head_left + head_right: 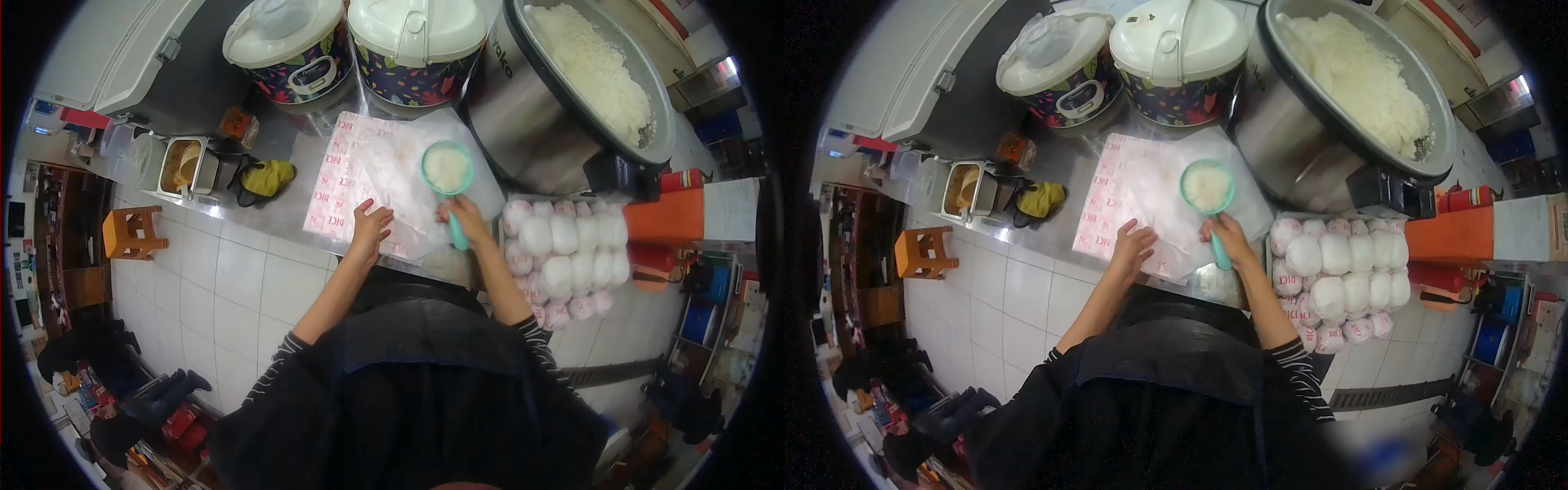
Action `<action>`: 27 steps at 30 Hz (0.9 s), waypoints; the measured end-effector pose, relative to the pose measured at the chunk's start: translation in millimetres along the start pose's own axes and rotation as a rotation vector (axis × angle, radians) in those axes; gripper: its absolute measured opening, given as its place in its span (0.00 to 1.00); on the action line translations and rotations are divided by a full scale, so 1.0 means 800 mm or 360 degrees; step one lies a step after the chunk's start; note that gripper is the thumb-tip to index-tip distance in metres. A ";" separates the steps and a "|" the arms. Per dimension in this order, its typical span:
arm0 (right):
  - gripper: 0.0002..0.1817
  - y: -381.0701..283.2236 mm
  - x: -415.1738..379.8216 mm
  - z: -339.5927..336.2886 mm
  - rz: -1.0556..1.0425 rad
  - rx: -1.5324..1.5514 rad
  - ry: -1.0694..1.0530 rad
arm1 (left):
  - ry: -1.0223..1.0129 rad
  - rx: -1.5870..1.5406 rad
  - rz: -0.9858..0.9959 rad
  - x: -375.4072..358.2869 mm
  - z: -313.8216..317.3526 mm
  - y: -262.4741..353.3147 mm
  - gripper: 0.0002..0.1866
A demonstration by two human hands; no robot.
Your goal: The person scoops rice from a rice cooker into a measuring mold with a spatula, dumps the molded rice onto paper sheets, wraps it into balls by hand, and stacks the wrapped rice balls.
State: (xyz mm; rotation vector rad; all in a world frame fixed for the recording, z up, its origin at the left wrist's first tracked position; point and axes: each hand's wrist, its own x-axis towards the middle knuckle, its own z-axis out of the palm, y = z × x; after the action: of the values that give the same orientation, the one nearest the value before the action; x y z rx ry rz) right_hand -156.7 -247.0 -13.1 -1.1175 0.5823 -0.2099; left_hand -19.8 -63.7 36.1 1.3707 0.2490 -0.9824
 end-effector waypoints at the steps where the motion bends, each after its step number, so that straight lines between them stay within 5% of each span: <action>1: 0.13 0.010 0.010 0.000 -0.0010 0.0077 -0.0092 | 0.0013 0.0150 0.0013 0.008 0.002 -0.001 0.42; 5: 0.13 0.008 0.008 -0.001 0.0045 0.0206 -0.0078 | 0.0010 0.0603 0.0164 0.016 0.022 0.008 0.44; 9: 0.15 -0.030 -0.018 0.003 0.0251 0.0252 0.0062 | 0.0194 0.1229 0.0911 0.070 -0.022 -0.032 0.39; 13: 0.20 -0.053 -0.042 0.005 0.0125 0.0556 0.0011 | 0.0142 0.1223 0.0561 0.049 -0.072 0.018 0.31; 18: 0.24 -0.092 -0.041 0.041 0.0039 0.0655 0.0041 | 0.0046 0.1392 0.0533 0.039 -0.095 0.056 0.17; 20: 0.25 -0.090 -0.032 0.059 -0.0260 -0.0424 0.0249 | 0.0021 0.1441 0.0537 0.046 -0.101 0.059 0.15; 21: 0.25 -0.081 -0.030 0.069 -0.0255 -0.0425 0.0245 | -0.0002 0.1438 0.0545 0.056 -0.108 0.052 0.14; 23: 0.26 -0.049 -0.029 0.085 -0.0961 -0.2139 0.0529 | -0.0021 0.1435 0.0548 0.064 -0.115 0.050 0.14; 27: 0.29 -0.033 -0.030 0.097 -0.0719 -0.2627 0.0308 | -0.0067 0.1255 0.0410 0.056 -0.109 0.051 0.15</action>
State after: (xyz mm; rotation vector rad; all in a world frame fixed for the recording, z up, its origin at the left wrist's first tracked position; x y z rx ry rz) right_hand -131.5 -187.3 42.2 -2.8632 0.6293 -0.2082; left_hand 69.4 -9.8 13.4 2.0259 -0.3868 -0.9221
